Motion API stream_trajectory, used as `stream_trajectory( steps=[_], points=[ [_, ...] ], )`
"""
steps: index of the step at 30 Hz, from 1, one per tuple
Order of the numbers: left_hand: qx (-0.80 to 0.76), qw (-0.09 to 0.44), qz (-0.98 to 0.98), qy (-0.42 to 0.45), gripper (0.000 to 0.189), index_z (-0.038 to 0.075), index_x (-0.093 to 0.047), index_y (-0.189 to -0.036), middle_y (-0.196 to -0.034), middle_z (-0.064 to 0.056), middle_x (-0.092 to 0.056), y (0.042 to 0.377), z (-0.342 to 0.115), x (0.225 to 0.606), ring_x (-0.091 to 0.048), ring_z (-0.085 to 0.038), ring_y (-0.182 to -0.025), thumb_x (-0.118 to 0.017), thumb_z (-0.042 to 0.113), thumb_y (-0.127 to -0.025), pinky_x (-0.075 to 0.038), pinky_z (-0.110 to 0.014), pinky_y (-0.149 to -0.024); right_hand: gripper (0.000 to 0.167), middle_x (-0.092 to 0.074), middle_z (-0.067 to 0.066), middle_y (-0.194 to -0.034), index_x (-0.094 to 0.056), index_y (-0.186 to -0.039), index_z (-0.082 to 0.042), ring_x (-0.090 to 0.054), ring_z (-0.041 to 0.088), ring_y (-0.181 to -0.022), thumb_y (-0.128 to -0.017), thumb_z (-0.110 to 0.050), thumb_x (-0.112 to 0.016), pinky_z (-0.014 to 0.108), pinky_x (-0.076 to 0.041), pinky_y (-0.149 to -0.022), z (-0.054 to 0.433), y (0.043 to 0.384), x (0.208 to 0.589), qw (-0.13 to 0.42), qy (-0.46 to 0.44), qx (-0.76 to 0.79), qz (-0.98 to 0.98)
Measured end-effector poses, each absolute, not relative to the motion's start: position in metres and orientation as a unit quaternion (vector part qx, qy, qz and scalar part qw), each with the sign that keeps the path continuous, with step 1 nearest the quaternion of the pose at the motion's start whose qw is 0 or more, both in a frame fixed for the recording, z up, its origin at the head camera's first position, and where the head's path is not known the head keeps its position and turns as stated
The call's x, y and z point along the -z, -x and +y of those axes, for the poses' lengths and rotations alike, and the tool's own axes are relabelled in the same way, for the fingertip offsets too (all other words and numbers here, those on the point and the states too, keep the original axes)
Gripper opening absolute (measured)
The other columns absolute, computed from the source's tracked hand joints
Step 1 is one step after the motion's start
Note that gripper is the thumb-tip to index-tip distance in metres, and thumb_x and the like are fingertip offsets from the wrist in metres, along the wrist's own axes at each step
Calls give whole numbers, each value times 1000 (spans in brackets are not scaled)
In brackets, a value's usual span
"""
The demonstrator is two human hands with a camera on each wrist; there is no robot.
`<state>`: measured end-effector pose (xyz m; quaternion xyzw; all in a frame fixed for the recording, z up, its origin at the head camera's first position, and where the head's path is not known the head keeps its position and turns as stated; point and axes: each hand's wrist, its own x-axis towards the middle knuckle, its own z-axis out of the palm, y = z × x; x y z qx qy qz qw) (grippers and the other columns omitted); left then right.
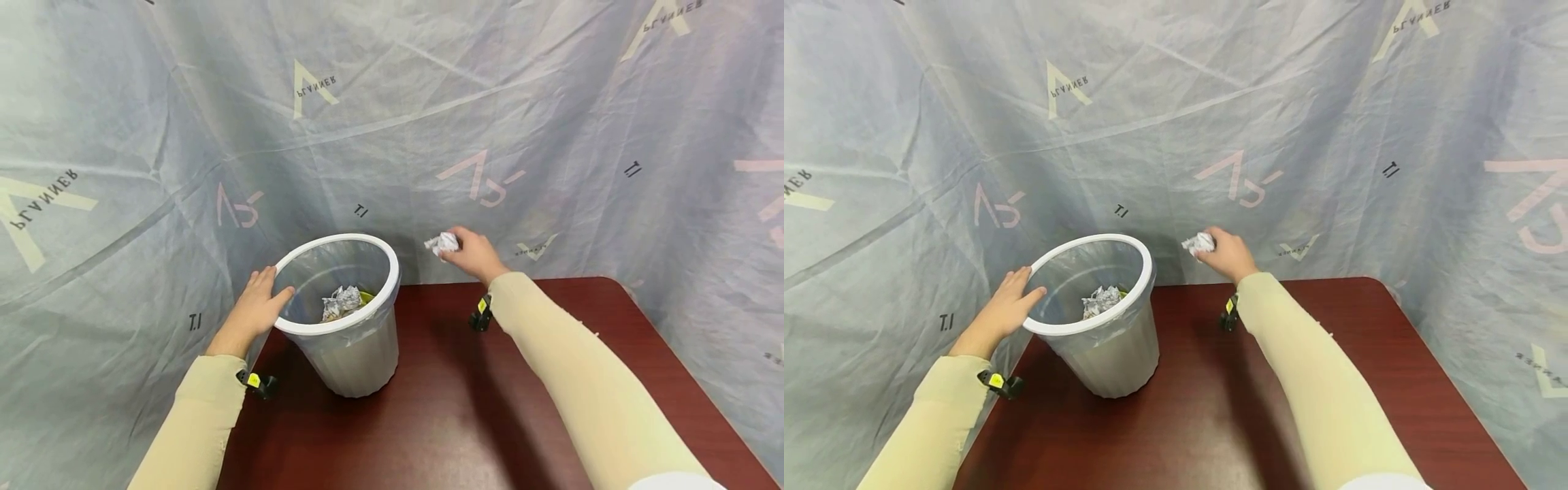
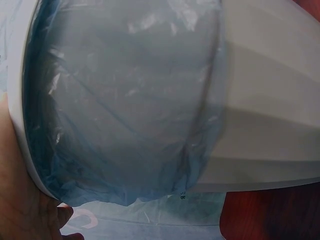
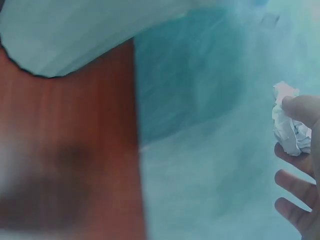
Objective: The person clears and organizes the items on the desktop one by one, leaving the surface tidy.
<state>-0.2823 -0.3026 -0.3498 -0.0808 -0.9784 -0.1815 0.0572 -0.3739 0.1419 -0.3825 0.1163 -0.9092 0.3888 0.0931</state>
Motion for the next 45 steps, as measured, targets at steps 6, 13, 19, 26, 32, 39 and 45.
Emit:
stream_trajectory(
  steps=[6,13,19,26,32,39,45],
  points=[
    [181,63,-978,78,78,-13,-17,-156,-163,-33,-13,284,-307,350,-2,-51,-151,-43,41,-105,-7,-61,-122,55,-69,9,-122,-56,-141,-18,-65,24,-102,-92,-38,-73,43,-52,-86,104,367,323,130,-160,-370,-906],
    [181,63,-979,76,79,-14,-16,-155,-162,-34,-13,280,-308,350,-1,-53,-150,-41,43,-106,-7,-62,-121,54,-70,7,-118,-56,-141,-21,-65,22,-102,-93,-39,-73,40,-52,-85,42,350,297,108,-251,-362,-892],
    [184,60,-978,75,79,-13,-16,-156,-163,-33,-12,278,-306,351,-1,-52,-150,-42,42,-106,-7,-63,-121,74,-56,9,-146,-35,-157,-25,-51,26,-135,-95,-50,-67,48,-46,-105,19,337,293,43,-310,-373,-873],
    [182,61,-979,68,78,-13,-17,-156,-163,-33,-13,278,-307,352,-1,-52,-150,-43,40,-106,-7,-62,-121,75,-48,6,-153,-34,-158,-23,-47,25,-139,-96,-57,-61,47,-42,-110,23,343,299,65,-307,-344,-885],
    [179,65,-979,67,77,-13,-17,-156,-162,-33,-14,280,-308,355,-2,-52,-150,-43,40,-105,-7,-60,-122,85,-36,5,-160,-31,-160,-20,-38,24,-146,-93,-64,-59,49,-35,-115,24,345,301,64,-295,-324,-897],
    [167,58,-982,62,80,-13,-17,-156,-163,-33,-14,278,-301,355,-3,-51,-151,-42,43,-104,-8,-61,-122,101,-14,13,-169,-12,-163,-8,-17,29,-154,-93,-70,-51,47,-22,-123,22,349,330,-15,-276,-285,-918],
    [169,56,-982,56,81,-11,-16,-157,-164,-30,-13,280,-295,351,-2,-49,-152,-42,45,-104,-8,-61,-122,107,-3,10,-170,-6,-164,-12,-7,28,-156,-90,-79,-44,52,-18,-123,18,348,344,-65,-236,-225,-943]
  ],
)
